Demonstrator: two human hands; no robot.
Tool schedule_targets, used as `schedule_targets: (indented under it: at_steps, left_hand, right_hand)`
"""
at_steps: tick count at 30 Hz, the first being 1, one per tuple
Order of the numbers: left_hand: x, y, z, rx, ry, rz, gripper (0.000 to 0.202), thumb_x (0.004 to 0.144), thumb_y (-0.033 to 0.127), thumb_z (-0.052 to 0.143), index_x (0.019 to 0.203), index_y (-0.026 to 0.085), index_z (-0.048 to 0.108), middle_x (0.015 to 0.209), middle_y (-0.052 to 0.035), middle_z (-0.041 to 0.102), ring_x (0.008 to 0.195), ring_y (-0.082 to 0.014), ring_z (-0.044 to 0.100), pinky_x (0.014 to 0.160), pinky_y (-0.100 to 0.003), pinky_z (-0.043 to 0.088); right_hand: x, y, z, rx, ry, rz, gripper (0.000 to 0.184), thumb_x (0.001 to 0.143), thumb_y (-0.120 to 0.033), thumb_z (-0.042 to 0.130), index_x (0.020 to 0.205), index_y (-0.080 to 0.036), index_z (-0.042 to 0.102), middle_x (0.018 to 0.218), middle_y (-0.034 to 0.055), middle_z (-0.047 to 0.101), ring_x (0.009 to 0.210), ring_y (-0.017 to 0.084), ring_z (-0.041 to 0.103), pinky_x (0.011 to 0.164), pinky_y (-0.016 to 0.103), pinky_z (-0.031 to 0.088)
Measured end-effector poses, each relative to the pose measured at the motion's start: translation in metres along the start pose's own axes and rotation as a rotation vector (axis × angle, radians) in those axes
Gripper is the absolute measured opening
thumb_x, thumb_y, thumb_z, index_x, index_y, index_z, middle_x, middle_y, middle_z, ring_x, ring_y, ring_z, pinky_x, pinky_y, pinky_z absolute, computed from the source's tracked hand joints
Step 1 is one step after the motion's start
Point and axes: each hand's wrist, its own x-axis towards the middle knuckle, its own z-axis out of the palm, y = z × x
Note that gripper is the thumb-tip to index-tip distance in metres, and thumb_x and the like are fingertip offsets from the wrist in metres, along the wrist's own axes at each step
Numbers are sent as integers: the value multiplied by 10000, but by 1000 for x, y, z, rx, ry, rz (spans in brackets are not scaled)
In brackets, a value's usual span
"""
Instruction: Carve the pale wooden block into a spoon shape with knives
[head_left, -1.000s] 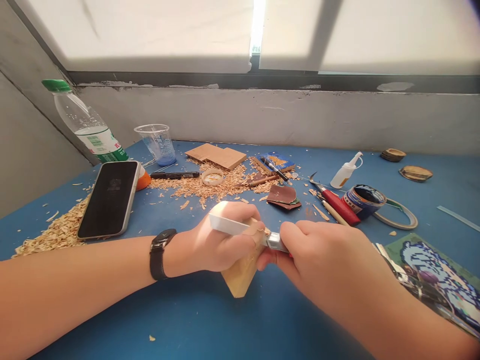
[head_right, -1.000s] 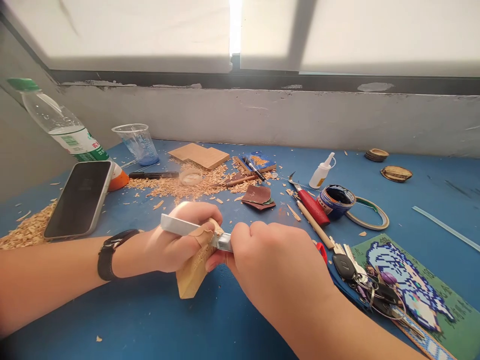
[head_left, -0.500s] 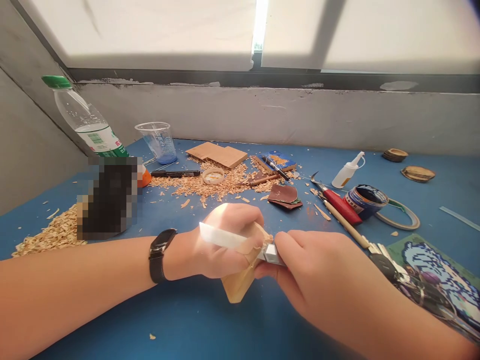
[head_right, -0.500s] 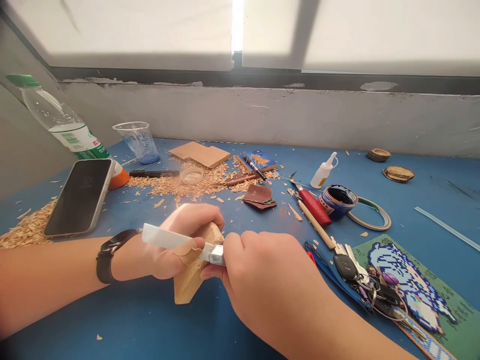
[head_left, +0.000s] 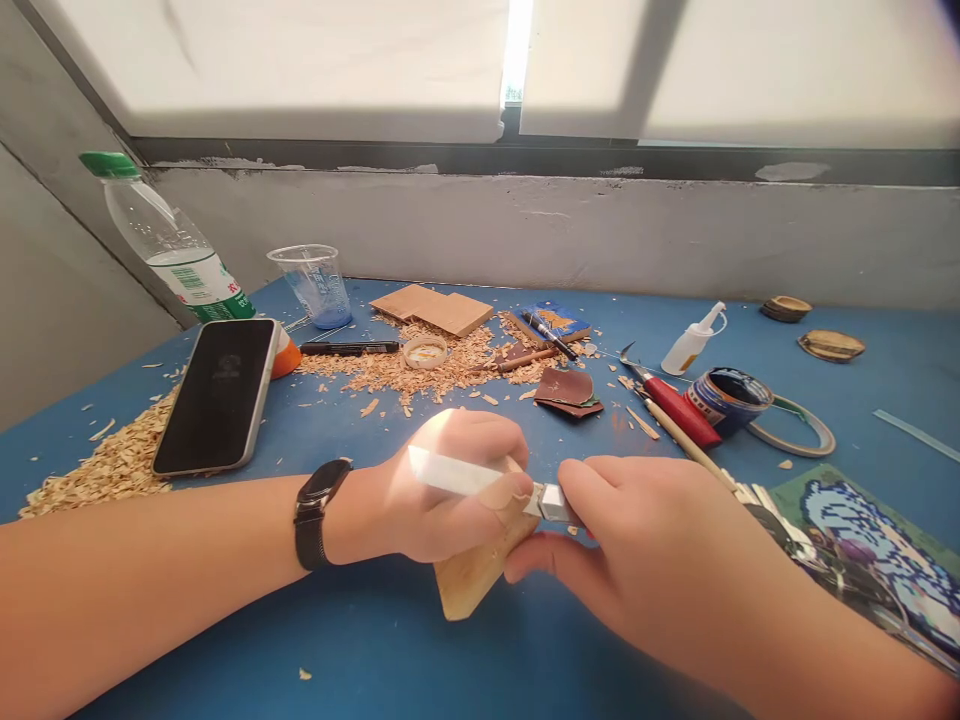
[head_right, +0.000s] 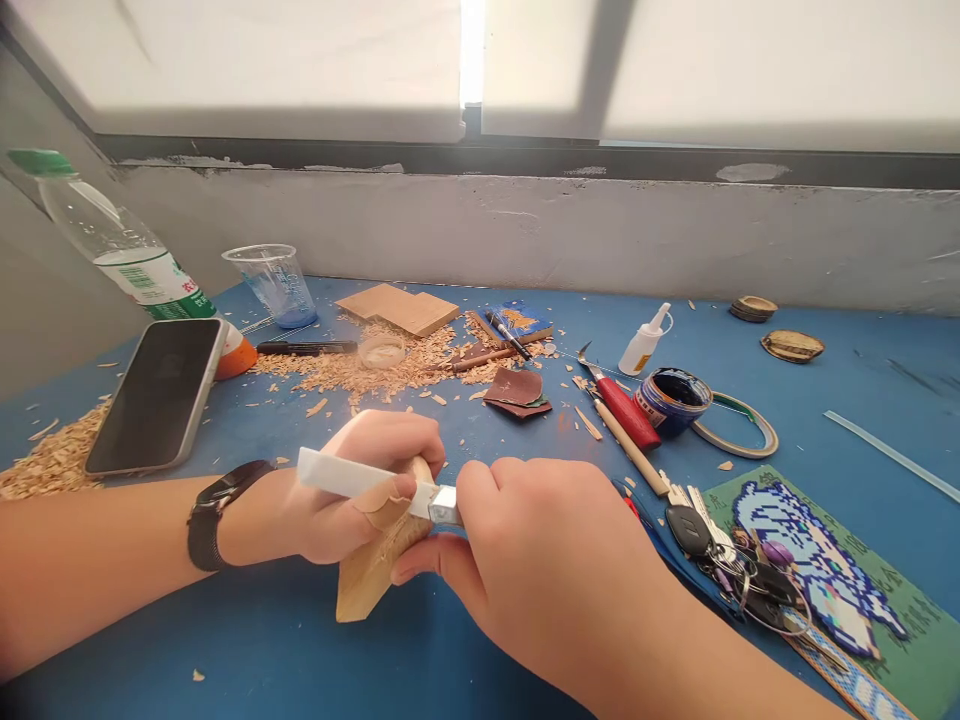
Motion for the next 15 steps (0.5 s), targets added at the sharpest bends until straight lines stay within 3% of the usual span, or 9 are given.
schedule_targets:
  at_steps: [6,11,15]
  left_hand:
    - [-3,2,1,80,21,17,291,957,400,470,752,198,515,616,26,491,559,-131,410,535,-287,332]
    - [-2,3,5,139,60,-3,376,987,463,467,746,185,547,635,5,553,577,-137,447,555,-291,354]
    - [-2,3,6,150,70,-33,462,983,563,477,714,190,520,626,-2,547,563,-139,427,533,-295,328]
  right_hand:
    - [-3,-1,-2,46,-27,13,456,1053,-568,530,723,-261,463,577,-57,507,473,161,459,506,345,204]
    - [-4,8,5,133,-97,31,496,1004,-608,610,716,-253,418,590,-63,504,515,136,449,536,336,204]
    - [-5,10,5,167,-181,84,518,1022,-631,558,706,-247,412,595,-48,522,540,140,422,547,346,169]
